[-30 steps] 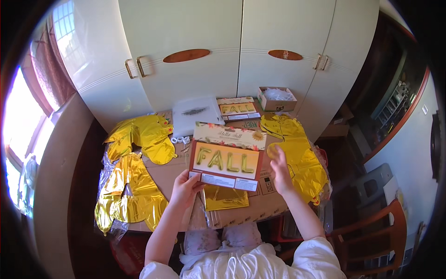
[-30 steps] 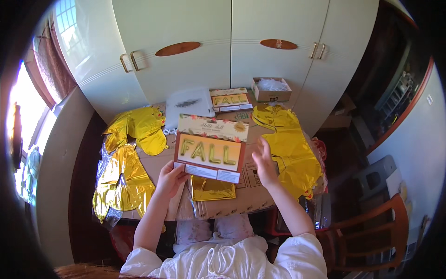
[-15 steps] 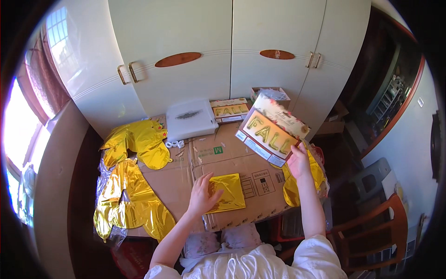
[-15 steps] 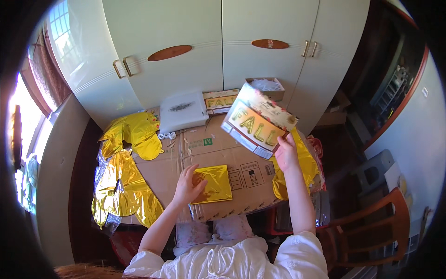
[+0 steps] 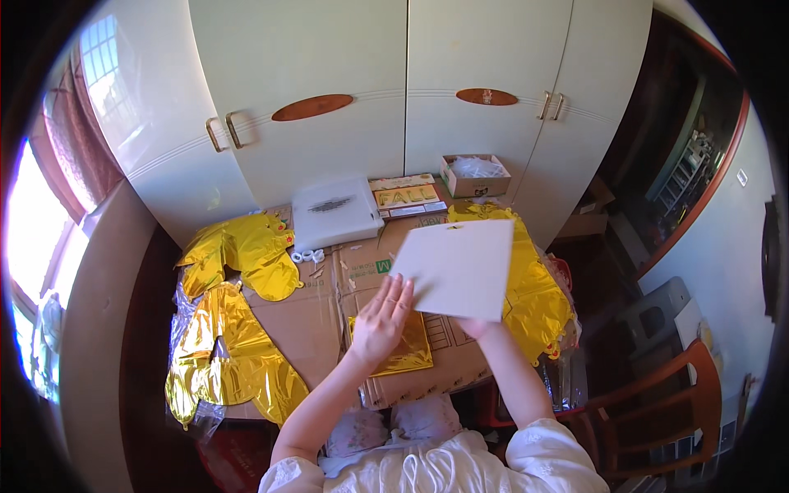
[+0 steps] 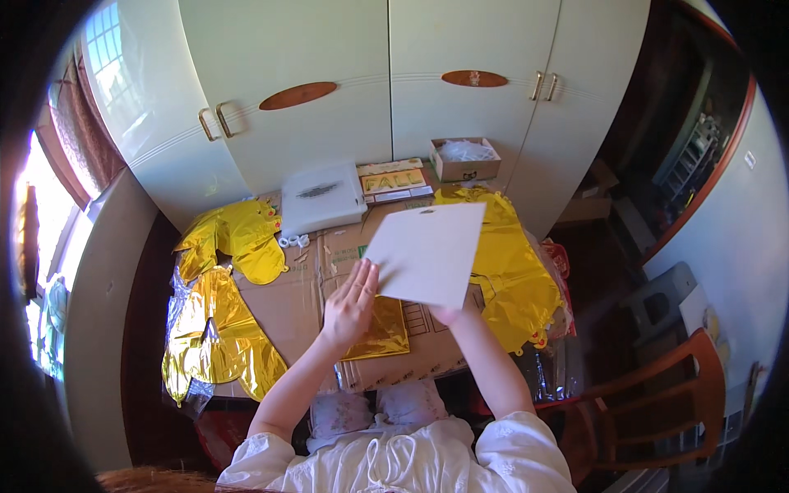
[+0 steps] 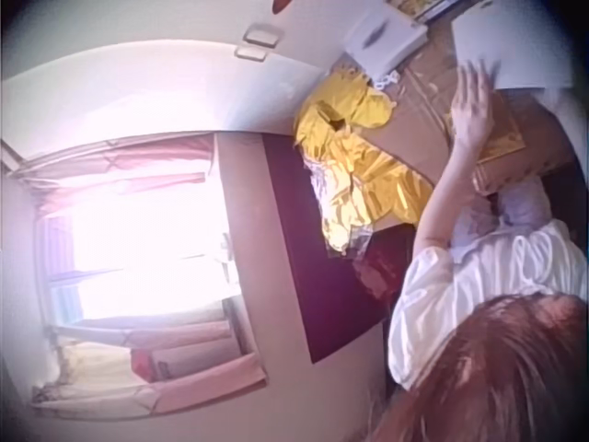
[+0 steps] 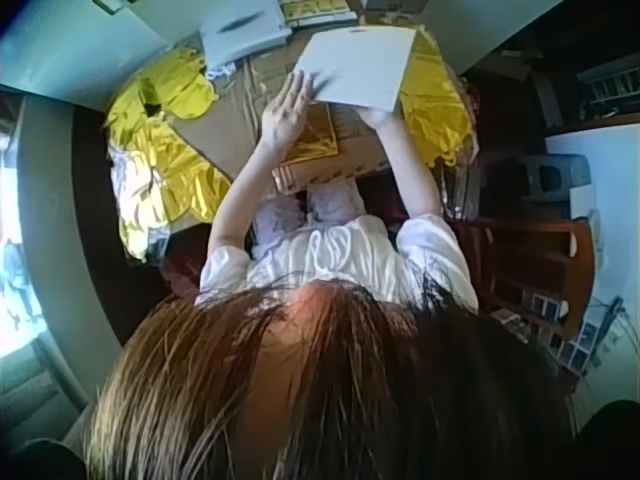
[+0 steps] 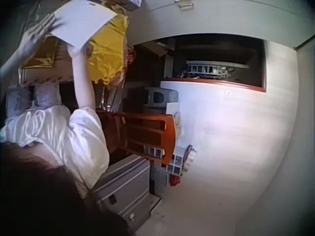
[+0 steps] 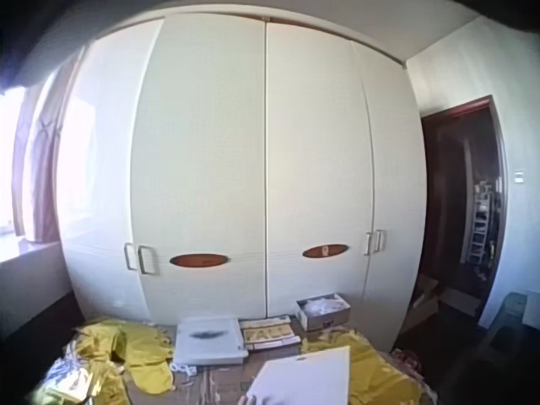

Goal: Folding gold foil letter-shaped balloons and placing them into individual plastic retail packaging with paper inserts.

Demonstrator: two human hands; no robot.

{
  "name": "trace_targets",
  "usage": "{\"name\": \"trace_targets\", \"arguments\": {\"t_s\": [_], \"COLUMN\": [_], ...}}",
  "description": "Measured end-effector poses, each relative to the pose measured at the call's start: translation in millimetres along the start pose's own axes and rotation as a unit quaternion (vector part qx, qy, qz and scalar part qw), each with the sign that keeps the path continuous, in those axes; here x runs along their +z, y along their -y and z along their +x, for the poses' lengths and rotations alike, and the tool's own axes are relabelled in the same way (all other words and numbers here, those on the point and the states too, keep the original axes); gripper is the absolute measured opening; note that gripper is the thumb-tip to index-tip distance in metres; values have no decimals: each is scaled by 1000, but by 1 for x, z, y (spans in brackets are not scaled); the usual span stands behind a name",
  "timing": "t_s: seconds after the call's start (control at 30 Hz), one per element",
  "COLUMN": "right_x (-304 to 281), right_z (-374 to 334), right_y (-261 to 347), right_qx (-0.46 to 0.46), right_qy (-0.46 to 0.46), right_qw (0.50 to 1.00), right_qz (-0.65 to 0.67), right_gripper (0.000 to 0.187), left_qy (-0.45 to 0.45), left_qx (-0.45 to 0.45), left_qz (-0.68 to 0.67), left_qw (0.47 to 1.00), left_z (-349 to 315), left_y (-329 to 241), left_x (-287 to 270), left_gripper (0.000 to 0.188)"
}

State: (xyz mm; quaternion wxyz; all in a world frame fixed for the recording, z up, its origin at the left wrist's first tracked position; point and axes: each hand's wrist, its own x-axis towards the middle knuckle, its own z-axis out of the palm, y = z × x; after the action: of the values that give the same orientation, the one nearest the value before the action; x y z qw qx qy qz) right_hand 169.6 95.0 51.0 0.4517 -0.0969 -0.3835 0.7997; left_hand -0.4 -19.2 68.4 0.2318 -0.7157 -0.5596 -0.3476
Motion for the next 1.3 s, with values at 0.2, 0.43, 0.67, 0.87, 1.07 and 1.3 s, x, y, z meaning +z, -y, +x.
{"name": "trace_targets", "arguments": {"t_s": [0.2,0.43,0.67,0.87,1.07,1.3], "right_x": [-14,-132,-148,-100,-58,-56], "right_z": [-2,26,28,9,-14,-11], "right_y": [45,51,17,-16,-42,-32], "right_qx": [41,-22,-6,36,126,83], "right_qy": [-139,-192,-136,-69,-32,31], "right_qw": [961,892,824,793,751,720], "right_qz": [-236,-408,-550,-604,-647,-688], "right_gripper": [42,46,48,48,56,54], "left_qy": [143,288,316,307,307,305], "left_qx": [42,-107,-116,-121,-120,-118], "left_qz": [86,13,35,28,36,29], "left_qw": [985,952,941,944,943,945], "left_z": [-20,-59,-90,-92,-92,-93], "left_y": [13,1,1,1,1,3], "left_x": [8,2,10,15,15,18], "left_gripper": [57,83,81,77,77,77]}}
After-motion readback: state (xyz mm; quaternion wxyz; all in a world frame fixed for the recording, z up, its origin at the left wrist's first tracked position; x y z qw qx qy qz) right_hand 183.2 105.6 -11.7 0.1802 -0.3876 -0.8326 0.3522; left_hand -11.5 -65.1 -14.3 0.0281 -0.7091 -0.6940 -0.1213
